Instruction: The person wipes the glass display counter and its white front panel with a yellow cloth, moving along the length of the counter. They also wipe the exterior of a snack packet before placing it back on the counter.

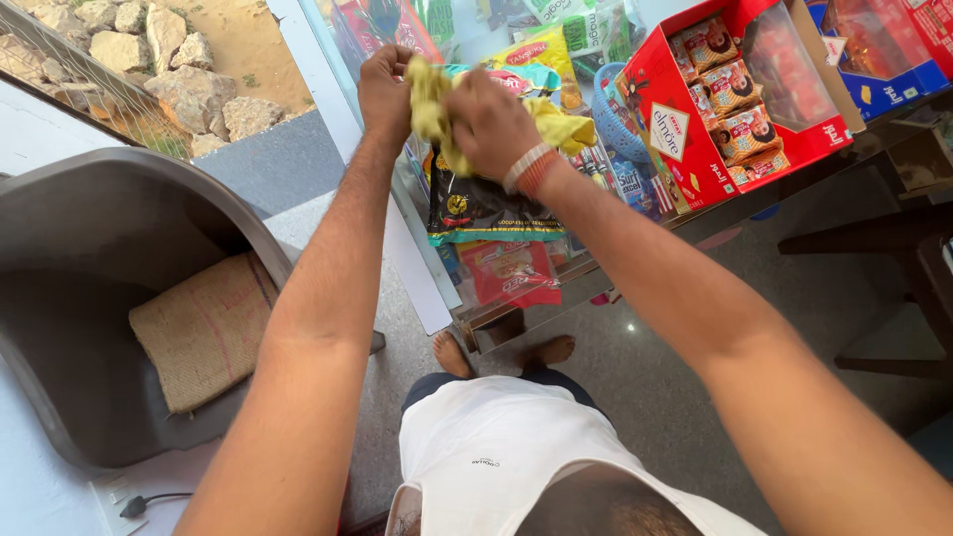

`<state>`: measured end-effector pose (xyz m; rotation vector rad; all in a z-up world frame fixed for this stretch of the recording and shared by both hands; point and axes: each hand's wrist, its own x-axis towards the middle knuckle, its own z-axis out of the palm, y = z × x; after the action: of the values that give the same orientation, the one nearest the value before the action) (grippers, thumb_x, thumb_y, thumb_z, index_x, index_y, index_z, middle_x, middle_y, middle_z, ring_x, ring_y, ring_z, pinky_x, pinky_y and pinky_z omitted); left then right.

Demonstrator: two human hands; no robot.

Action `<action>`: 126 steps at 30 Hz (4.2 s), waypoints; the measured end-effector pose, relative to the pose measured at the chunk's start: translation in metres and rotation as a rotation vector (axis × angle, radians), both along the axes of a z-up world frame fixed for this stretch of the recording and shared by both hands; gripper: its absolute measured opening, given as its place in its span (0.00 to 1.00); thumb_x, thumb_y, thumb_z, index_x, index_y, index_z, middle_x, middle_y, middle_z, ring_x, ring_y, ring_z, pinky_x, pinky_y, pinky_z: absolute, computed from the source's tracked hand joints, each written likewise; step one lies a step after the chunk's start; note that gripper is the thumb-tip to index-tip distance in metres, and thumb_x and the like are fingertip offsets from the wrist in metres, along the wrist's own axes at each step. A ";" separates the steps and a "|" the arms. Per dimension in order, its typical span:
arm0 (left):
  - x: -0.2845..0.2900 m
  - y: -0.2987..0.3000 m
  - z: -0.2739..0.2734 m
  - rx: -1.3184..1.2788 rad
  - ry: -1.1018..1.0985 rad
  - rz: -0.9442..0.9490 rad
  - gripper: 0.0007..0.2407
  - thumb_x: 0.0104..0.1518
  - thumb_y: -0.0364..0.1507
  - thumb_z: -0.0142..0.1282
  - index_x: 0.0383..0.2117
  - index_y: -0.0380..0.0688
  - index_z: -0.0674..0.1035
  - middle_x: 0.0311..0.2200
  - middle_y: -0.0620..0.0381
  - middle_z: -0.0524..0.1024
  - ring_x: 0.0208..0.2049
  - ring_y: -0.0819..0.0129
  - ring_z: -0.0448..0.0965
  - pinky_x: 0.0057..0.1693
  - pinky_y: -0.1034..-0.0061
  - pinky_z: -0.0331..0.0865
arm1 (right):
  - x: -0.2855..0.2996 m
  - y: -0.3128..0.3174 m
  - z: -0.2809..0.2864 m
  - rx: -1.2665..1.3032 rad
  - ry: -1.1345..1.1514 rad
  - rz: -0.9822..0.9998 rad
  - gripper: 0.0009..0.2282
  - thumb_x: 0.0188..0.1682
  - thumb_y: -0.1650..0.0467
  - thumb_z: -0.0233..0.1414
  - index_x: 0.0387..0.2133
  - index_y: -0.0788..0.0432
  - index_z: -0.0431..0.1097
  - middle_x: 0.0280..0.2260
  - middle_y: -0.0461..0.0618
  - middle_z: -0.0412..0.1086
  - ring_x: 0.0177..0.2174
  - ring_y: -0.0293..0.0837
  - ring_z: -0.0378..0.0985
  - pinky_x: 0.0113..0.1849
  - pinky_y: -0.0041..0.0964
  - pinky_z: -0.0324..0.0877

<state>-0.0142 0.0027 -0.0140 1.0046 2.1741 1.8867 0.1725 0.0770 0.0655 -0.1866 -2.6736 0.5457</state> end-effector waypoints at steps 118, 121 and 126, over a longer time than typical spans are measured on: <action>0.142 -0.111 0.041 -0.558 0.380 -0.044 0.53 0.53 0.57 0.58 0.69 0.26 0.41 0.72 0.33 0.45 0.74 0.46 0.42 0.75 0.54 0.38 | 0.001 0.134 -0.010 0.502 -0.294 -0.221 0.11 0.55 0.62 0.55 0.39 0.56 0.79 0.43 0.63 0.68 0.44 0.61 0.68 0.42 0.57 0.65; 0.143 -0.109 0.039 -0.562 0.387 -0.030 0.52 0.53 0.57 0.59 0.69 0.27 0.42 0.72 0.33 0.43 0.75 0.46 0.40 0.75 0.55 0.38 | 0.005 0.103 -0.023 0.510 -0.182 -0.224 0.09 0.54 0.64 0.54 0.37 0.56 0.78 0.41 0.61 0.68 0.44 0.59 0.68 0.45 0.56 0.64; 0.142 -0.109 0.039 -0.572 0.383 -0.033 0.51 0.54 0.55 0.61 0.69 0.27 0.42 0.72 0.33 0.44 0.74 0.45 0.40 0.75 0.54 0.37 | -0.024 0.016 -0.023 0.204 -0.140 0.074 0.08 0.50 0.66 0.55 0.35 0.56 0.78 0.39 0.61 0.67 0.44 0.60 0.68 0.50 0.52 0.64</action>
<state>0.1276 -0.1063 0.0249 1.3230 2.6414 0.9959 0.1480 0.0933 0.0430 -0.0688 -2.8593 0.2876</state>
